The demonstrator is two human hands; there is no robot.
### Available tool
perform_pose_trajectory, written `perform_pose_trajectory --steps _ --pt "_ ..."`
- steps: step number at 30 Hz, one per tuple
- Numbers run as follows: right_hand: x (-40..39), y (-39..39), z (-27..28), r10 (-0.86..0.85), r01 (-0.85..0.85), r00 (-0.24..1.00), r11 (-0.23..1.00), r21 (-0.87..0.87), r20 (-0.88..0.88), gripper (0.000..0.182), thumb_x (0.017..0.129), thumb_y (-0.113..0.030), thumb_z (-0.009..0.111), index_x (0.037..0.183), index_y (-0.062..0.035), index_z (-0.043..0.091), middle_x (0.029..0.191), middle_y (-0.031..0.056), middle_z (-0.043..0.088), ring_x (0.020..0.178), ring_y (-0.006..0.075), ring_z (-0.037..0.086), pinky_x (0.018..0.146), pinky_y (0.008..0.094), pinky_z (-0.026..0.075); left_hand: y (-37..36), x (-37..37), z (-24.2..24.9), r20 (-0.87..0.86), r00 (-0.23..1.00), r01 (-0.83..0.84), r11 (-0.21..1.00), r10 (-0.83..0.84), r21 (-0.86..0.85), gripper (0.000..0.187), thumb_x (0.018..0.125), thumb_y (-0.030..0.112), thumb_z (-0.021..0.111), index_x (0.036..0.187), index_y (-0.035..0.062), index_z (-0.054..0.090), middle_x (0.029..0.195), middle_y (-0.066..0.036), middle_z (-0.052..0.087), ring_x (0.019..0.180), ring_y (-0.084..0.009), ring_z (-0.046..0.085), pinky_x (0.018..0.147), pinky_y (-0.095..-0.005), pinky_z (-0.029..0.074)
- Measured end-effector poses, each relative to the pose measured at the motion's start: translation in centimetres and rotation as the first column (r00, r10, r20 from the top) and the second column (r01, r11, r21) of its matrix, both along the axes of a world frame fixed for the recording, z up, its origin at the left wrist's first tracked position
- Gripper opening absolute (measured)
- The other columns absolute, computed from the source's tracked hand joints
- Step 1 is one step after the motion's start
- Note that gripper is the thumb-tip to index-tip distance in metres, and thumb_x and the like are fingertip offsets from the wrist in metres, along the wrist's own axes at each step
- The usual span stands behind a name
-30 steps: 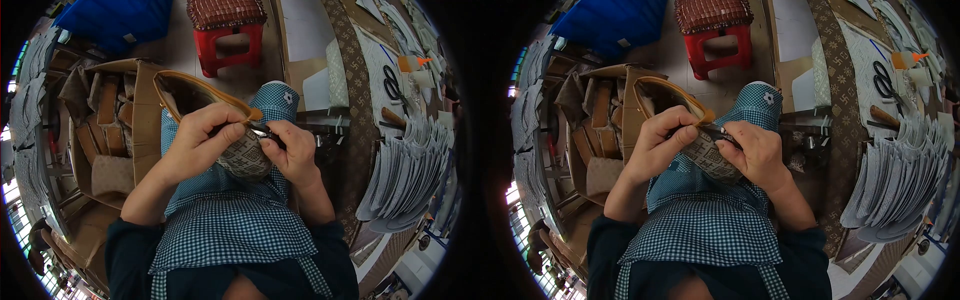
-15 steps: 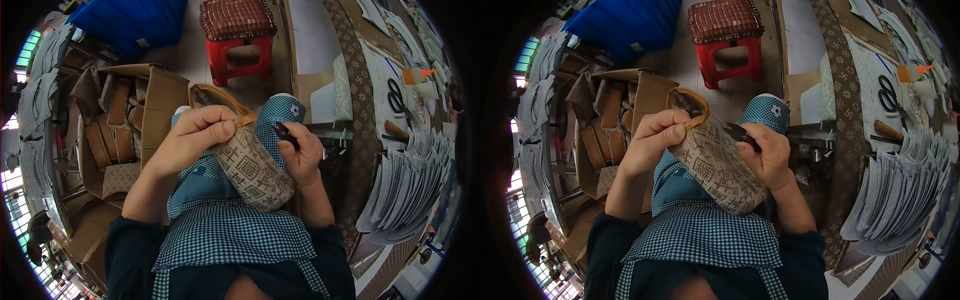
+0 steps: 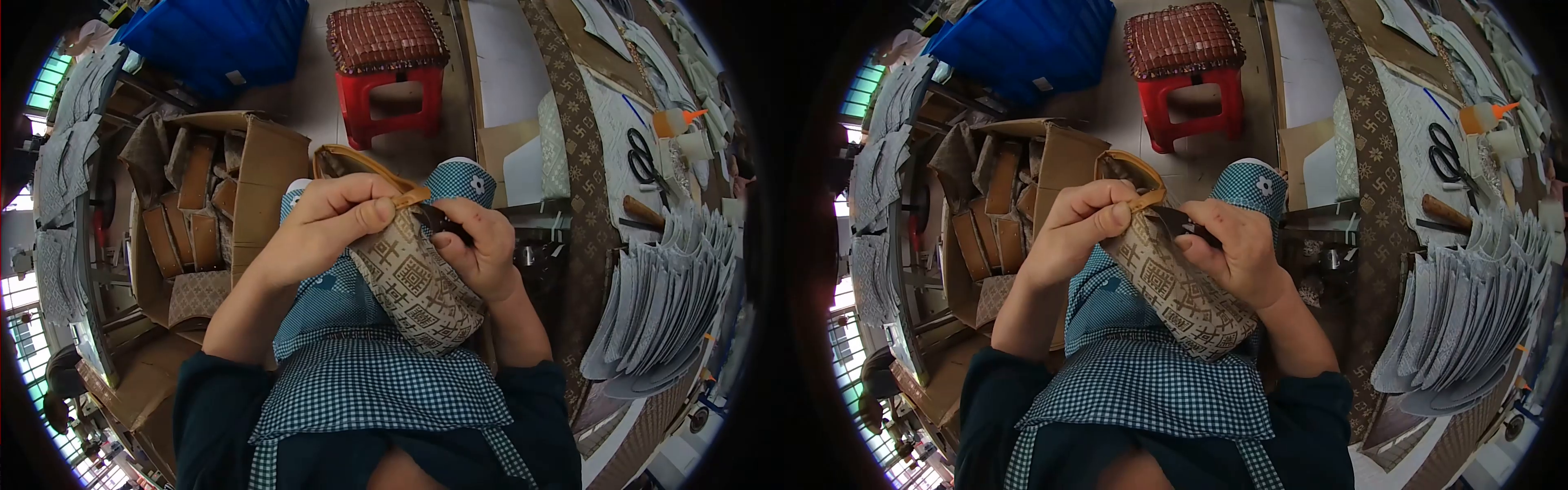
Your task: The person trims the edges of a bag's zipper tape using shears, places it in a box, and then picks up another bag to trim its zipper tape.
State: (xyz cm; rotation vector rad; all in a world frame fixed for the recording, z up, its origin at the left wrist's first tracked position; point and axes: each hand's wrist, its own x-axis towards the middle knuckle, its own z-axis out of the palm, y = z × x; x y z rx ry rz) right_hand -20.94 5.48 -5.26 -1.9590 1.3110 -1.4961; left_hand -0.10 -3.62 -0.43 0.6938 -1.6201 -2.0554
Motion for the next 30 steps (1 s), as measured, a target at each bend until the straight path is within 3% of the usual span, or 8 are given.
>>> perform_pose_trajectory --steps 7,19,23,30 --pt "0.1 0.3 0.7 -0.021 0.02 1.0 0.999 0.046 0.002 0.028 0.092 -0.025 0.067 0.101 0.0015 0.065 0.085 0.013 0.067 0.066 0.0254 0.066 0.058 0.0314 0.051 0.1 -0.1 0.0 0.004 1.0 -0.003 0.998 0.003 -0.07 0.024 0.1 0.024 0.058 0.097 0.0014 0.065 0.082 0.005 0.054 0.069 -0.0039 0.045 0.06 -0.0199 0.036" --pt "0.2 0.3 0.5 -0.053 0.054 0.996 0.998 0.015 -0.073 0.026 0.091 -0.022 0.068 0.1 0.0019 0.064 0.083 0.0124 0.066 0.067 0.0264 0.066 0.058 0.0315 0.051 0.1 -0.1 -0.1 0.015 1.0 -0.026 0.995 0.027 -0.101 0.025 0.101 0.024 0.057 0.096 0.001 0.065 0.08 0.004 0.054 0.068 -0.0035 0.046 0.059 -0.0195 0.038" --pt "0.3 0.6 1.8 -0.065 0.07 0.992 0.996 0.05 -0.105 0.025 0.091 -0.019 0.068 0.1 0.003 0.064 0.084 0.0129 0.067 0.068 0.0267 0.066 0.059 0.031 0.052 0.3 -0.3 -0.2 0.0 0.998 -0.062 0.981 0.063 -0.185 0.022 0.1 0.021 0.058 0.096 0.0009 0.064 0.081 0.003 0.054 0.071 -0.005 0.047 0.061 -0.021 0.039" --pt "0.9 1.7 2.8 -0.111 0.096 0.993 0.95 0.297 0.033 0.021 0.09 -0.015 0.067 0.102 0.0018 0.065 0.084 0.0128 0.067 0.067 0.0221 0.066 0.06 0.0291 0.052 1.1 -0.9 -1.1 -0.004 0.988 -0.142 0.909 0.153 -0.393 0.017 0.098 0.017 0.06 0.097 0.0002 0.064 0.085 0.0 0.055 0.076 -0.0078 0.051 0.065 -0.0225 0.041"
